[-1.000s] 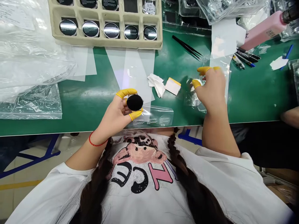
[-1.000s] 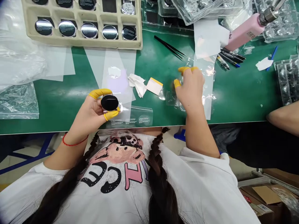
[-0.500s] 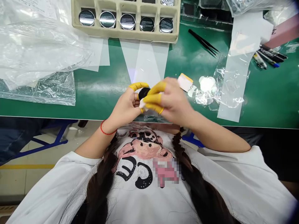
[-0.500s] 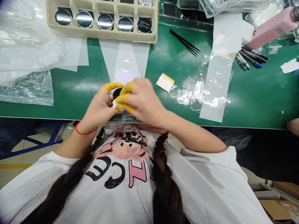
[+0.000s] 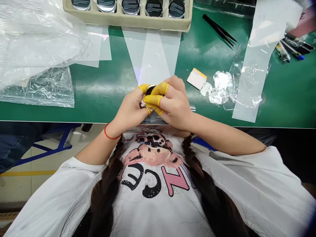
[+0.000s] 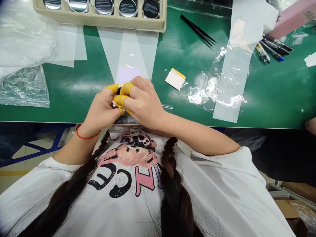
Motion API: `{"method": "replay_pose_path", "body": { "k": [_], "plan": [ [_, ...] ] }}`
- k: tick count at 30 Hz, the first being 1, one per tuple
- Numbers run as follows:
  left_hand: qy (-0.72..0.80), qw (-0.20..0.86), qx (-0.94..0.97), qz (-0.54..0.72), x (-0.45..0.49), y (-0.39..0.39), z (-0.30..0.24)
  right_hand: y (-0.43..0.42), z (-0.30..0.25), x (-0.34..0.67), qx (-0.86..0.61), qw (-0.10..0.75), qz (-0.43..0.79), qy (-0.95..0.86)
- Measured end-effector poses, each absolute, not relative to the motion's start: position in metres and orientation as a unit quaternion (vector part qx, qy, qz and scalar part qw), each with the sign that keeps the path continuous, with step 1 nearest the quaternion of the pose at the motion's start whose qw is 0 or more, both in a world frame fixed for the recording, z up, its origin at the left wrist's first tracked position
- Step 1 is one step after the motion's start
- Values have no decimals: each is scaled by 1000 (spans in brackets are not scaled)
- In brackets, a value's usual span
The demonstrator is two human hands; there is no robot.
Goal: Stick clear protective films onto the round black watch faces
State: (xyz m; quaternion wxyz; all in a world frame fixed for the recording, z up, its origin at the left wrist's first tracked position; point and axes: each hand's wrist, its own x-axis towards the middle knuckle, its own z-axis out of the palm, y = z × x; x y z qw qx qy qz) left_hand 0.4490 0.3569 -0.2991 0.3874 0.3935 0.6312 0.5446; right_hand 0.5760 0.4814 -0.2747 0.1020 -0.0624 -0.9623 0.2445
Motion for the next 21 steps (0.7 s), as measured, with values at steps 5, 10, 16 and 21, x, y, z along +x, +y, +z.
{"method": "replay_pose_path", "body": {
  "k": [5, 10, 16, 21],
  "plan": [
    [614, 406, 372, 565, 452, 358, -301, 489, -276, 571, -95, 163, 153, -970],
    [595, 432, 366, 571, 452, 357, -303, 491, -274, 588, -79, 160, 191, -965],
    [601, 413, 386, 565, 451, 355, -306, 488, -267, 581, -33, 140, 214, -966],
    [578, 452, 354, 580, 454, 357, -305, 500, -268, 574, -88, 137, 200, -966]
  ]
}}
